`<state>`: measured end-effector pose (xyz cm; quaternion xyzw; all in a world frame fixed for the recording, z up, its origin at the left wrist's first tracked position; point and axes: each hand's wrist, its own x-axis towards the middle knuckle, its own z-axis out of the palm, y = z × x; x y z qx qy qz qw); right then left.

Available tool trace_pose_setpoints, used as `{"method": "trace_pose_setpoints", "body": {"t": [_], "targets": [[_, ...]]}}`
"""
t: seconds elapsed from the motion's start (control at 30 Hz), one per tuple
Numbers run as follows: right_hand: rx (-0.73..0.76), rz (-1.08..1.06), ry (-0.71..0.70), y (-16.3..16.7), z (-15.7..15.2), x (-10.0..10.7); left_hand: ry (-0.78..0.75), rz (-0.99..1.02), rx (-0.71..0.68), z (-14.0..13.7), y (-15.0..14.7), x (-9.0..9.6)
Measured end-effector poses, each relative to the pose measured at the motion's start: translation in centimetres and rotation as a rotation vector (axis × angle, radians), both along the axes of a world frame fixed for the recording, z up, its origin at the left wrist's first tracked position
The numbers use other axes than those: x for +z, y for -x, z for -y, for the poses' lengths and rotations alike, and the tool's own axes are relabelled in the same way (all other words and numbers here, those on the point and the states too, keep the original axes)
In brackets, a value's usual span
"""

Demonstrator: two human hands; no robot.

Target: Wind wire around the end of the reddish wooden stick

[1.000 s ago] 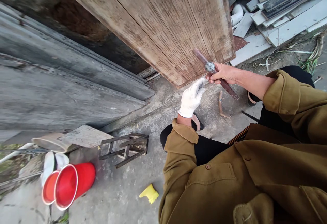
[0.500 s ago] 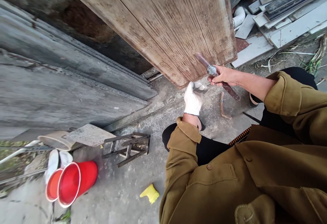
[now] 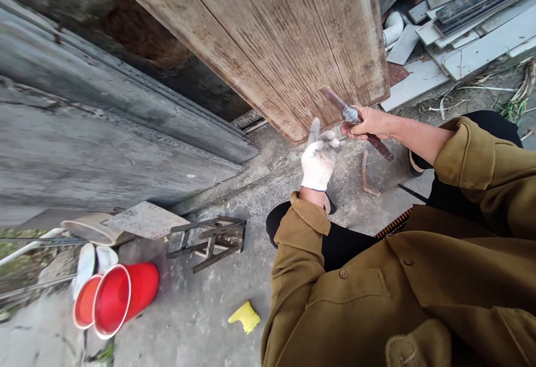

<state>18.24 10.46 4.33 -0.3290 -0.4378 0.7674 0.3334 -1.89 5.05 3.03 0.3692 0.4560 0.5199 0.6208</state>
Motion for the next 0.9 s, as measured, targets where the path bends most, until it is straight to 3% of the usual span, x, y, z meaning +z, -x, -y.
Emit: {"method": "trace_pose_setpoints", "body": {"t": [0.17, 0.3, 0.43, 0.57, 0.67, 0.8, 0.9], "targets": [[-0.031, 0.018, 0.034, -0.1, 0.0, 0.2, -0.014, -0.127, 0.044, -0.1, -0.2, -1.3], [-0.002, 0.019, 0.049, -0.4, -0.2, -0.3, -0.068, -0.137, 0.109, -0.4, -0.1, -1.0], [0.097, 0.019, 0.067, -0.4, -0.2, -0.9, -0.207, -0.132, 0.076, -0.8, 0.0, -0.7], [0.109, -0.009, 0.112, -0.3, -0.1, -1.7, -0.247, -0.064, 0.034, -1.3, 0.3, -1.0], [0.091, -0.021, 0.137, -0.3, -0.2, -2.1, -0.219, 0.026, 0.053, -1.6, 0.7, -1.3], [-0.008, 0.074, 0.130, -0.6, -0.6, -2.2, -0.097, -0.019, 0.092, -1.4, 0.9, -1.4], [-0.093, 0.145, 0.093, -1.0, -1.1, -2.0, 0.011, -0.073, 0.019, -0.8, 0.9, -1.4]]}}
